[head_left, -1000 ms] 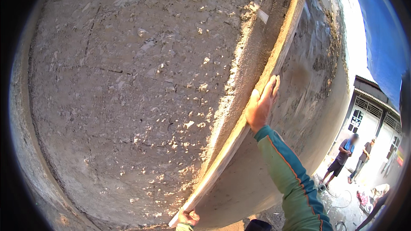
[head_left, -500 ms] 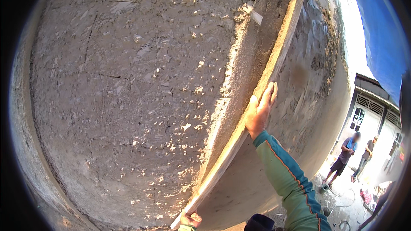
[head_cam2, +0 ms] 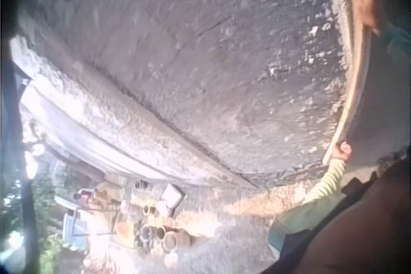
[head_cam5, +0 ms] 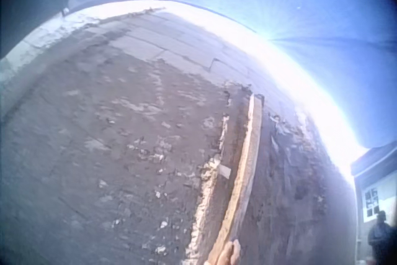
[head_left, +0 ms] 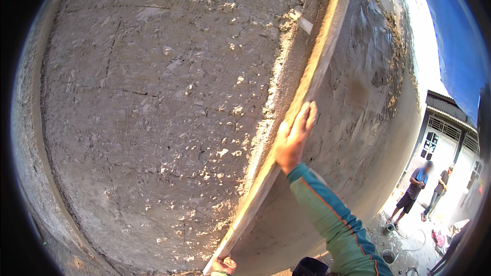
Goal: The person uses a long wooden straightedge to scrape and level wet plaster on a curved wall surface. They repeatedly pull the tool across the wall to remove excess material and create a smooth finish. The person briefly pauses to wash the straightedge in a bucket of water before resuming the leveling process.
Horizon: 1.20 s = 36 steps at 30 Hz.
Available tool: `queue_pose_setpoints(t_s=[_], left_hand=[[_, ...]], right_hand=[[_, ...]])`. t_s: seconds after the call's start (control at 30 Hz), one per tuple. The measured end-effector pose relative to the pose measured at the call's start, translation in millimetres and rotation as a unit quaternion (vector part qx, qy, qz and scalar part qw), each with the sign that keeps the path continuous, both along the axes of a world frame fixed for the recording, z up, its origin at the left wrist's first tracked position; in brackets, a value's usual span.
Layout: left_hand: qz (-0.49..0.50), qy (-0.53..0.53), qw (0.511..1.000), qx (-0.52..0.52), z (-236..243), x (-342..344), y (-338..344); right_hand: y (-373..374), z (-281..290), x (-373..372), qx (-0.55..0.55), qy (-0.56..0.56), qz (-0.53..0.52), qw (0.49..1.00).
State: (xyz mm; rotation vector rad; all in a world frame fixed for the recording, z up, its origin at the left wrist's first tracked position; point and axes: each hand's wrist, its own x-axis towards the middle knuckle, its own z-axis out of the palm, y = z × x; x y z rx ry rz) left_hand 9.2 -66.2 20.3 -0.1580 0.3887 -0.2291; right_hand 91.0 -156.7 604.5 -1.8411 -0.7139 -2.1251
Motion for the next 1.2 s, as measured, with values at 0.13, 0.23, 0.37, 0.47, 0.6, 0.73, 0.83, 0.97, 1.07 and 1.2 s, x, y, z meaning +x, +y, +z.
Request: queue_pose_setpoints(t_s=[0.13,0.23,0.37,0.47,0.6,0.73,0.83,0.97,1.07,1.2], left_hand=[[-0.049,-0.005,0.998,0.029,36.7,16.1,-22.9],[-0.124,-0.188,0.973,-0.040,126.8,25.1,-39.0],[-0.083,-0.119,0.989,0.012,176.4,25.6,-36.0],[-0.062,-0.175,0.978,-0.099,112.5,23.3,-13.9],[-0.012,0.036,0.999,0.017,-7.3,7.2,12.3],[-0.014,0.044,0.999,0.001,-2.9,11.2,5.2],[-0.069,-0.035,0.997,0.011,70.2,19.6,-16.9],[-0.069,-0.195,0.978,-0.004,137.1,26.7,-35.2],[-0.090,-0.182,0.979,-0.009,110.7,22.6,-21.5],[-0.076,-0.018,0.997,0.022,26.8,3.4,18.5]], right_hand=[[-16.7,55.7,18.3,0.035,0.025,-0.013,0.999],[-51.9,171.3,41.8,0.087,-0.061,0.032,0.994],[-62.3,224.6,45.9,0.119,-0.060,0.041,0.990],[-21.2,138.7,27.6,0.131,-0.034,-0.012,0.991],[34.9,-14.5,-6.9,0.062,0.071,0.036,0.995],[21.5,-10.6,-4.4,0.055,0.063,0.004,0.996],[-20.2,80.2,22.7,0.106,0.015,0.011,0.994],[-64.0,189.9,51.3,0.136,-0.057,-0.024,0.989],[-54.4,153.3,43.5,0.151,-0.029,-0.041,0.987],[-20.9,10.7,6.5,0.113,0.112,-0.116,0.980]])
